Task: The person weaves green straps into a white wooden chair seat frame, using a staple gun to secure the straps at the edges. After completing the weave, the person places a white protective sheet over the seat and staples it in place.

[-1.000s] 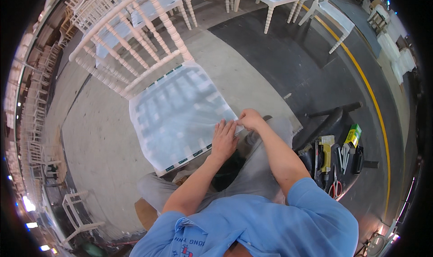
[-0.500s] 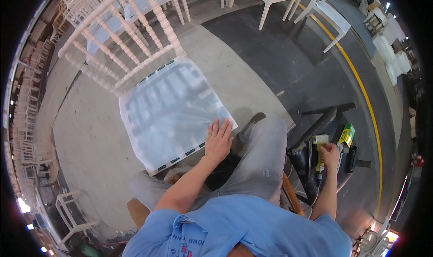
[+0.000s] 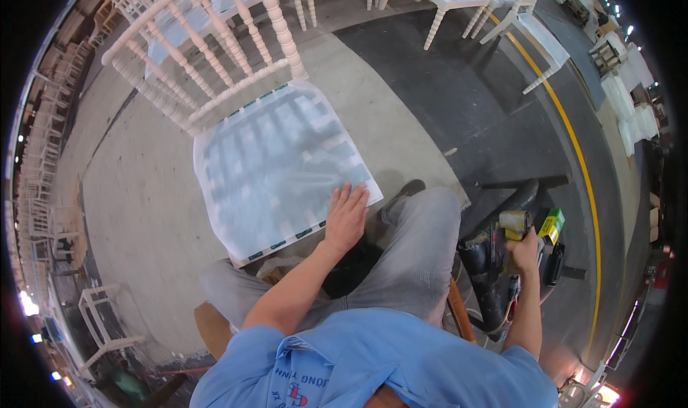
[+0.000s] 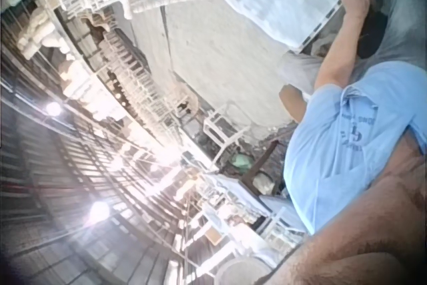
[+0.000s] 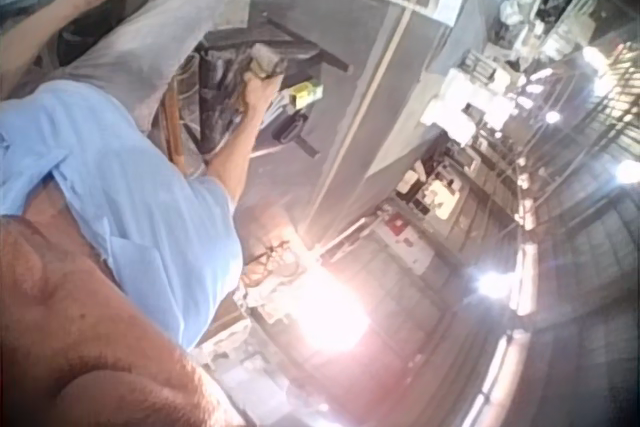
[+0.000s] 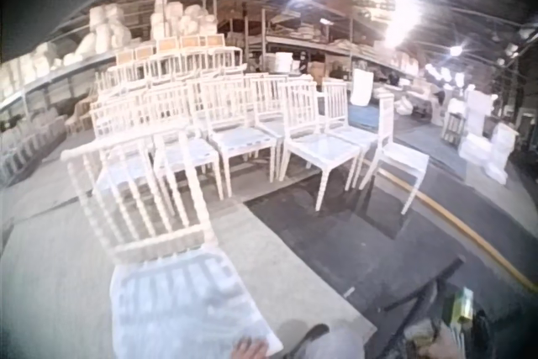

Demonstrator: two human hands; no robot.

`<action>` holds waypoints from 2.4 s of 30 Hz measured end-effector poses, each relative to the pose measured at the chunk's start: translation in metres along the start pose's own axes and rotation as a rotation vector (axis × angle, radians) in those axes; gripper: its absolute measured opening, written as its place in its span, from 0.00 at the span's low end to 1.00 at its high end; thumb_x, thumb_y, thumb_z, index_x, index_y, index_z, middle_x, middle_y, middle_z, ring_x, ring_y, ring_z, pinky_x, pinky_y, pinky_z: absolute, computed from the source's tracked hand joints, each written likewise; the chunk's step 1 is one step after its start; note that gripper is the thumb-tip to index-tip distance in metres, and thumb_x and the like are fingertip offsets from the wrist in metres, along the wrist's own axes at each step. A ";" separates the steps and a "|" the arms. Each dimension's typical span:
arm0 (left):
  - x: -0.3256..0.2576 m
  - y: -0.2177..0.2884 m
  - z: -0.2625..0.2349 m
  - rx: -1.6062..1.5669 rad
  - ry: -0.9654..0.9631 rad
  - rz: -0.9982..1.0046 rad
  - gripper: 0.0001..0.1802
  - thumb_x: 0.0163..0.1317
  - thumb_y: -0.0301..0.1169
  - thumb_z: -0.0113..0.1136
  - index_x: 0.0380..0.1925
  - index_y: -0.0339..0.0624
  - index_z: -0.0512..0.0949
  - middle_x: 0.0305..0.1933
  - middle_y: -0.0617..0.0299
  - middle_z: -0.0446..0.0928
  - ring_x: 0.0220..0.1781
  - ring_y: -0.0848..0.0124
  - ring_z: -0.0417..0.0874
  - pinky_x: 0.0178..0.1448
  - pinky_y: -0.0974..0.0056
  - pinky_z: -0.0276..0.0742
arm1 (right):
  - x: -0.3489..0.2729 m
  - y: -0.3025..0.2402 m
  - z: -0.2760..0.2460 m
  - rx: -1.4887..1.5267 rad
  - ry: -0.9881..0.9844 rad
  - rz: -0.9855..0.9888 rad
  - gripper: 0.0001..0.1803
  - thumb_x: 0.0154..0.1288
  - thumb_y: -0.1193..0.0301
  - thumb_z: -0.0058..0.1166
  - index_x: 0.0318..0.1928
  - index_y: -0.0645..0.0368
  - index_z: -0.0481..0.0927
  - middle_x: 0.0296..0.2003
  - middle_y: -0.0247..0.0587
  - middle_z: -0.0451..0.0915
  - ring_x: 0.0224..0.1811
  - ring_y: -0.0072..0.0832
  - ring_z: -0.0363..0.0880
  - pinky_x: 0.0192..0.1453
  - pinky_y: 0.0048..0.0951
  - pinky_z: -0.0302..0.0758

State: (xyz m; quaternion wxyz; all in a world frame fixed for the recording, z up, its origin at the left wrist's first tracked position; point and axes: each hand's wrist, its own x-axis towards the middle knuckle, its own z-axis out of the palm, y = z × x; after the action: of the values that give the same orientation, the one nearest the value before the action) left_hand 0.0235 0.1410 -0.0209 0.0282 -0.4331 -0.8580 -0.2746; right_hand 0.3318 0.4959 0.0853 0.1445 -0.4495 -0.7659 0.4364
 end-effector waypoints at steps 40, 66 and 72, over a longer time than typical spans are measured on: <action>0.026 -0.029 -0.024 -0.166 0.006 -0.049 0.20 0.67 0.31 0.61 0.58 0.42 0.81 0.66 0.56 0.78 0.75 0.48 0.69 0.78 0.42 0.64 | 0.092 -0.252 0.231 -0.584 -1.138 -0.710 0.35 0.54 0.72 0.72 0.65 0.54 0.78 0.55 0.53 0.85 0.55 0.53 0.83 0.61 0.41 0.79; 0.107 -0.123 -0.013 0.083 -0.089 -0.163 0.30 0.75 0.41 0.53 0.75 0.51 0.68 0.81 0.68 0.62 0.84 0.51 0.54 0.85 0.40 0.46 | 0.154 -0.286 0.308 -0.702 -1.183 -0.847 0.32 0.55 0.72 0.71 0.63 0.47 0.80 0.47 0.50 0.87 0.50 0.53 0.84 0.55 0.45 0.80; 0.117 -0.151 -0.016 0.129 0.046 -0.141 0.29 0.74 0.40 0.53 0.74 0.50 0.69 0.80 0.68 0.64 0.84 0.48 0.54 0.84 0.37 0.47 | 0.176 -0.314 0.320 -0.604 -1.169 -0.873 0.34 0.55 0.72 0.73 0.64 0.46 0.79 0.48 0.49 0.87 0.51 0.53 0.84 0.56 0.44 0.80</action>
State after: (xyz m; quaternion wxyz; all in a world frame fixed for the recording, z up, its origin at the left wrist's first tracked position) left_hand -0.1669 0.1464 -0.0416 0.0564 -0.3624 -0.9014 -0.2299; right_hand -0.1387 0.3989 0.1208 -0.2517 0.1741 -0.9103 0.2788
